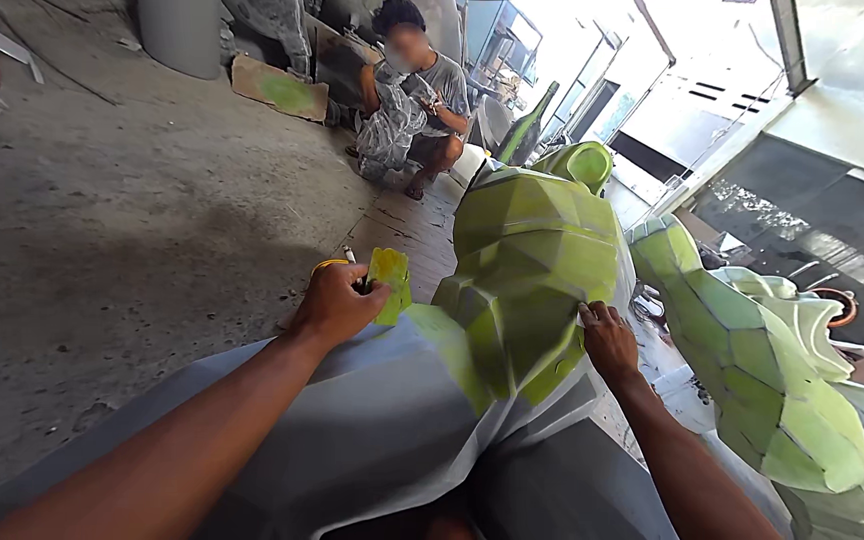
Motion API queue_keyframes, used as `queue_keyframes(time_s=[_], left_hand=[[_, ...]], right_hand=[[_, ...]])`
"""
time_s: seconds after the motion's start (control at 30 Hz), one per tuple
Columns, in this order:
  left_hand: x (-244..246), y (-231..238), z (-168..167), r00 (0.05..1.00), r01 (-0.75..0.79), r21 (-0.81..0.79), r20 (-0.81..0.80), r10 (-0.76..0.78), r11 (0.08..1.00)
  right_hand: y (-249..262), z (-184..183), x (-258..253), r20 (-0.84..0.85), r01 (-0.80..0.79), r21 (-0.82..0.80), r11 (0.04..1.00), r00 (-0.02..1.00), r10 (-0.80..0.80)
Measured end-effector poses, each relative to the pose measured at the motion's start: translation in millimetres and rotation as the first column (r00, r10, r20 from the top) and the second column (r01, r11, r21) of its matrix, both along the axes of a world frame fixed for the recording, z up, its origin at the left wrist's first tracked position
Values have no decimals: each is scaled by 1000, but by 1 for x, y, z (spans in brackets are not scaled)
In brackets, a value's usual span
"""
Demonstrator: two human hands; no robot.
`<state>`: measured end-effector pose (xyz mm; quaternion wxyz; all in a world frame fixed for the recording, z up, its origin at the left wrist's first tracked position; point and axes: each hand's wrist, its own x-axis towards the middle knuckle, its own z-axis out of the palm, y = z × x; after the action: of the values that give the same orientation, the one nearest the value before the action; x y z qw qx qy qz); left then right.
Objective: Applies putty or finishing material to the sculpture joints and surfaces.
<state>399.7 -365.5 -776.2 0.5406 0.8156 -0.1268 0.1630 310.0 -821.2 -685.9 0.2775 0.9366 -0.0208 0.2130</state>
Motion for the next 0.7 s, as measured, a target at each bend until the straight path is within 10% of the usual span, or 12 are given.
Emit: queue_keyframes(time_s=[0.7], left_hand=[[-1, 0, 0, 1000, 0, -6, 21, 0, 1000]], right_hand=[[67, -104, -56, 151, 224, 385, 895, 942, -301]])
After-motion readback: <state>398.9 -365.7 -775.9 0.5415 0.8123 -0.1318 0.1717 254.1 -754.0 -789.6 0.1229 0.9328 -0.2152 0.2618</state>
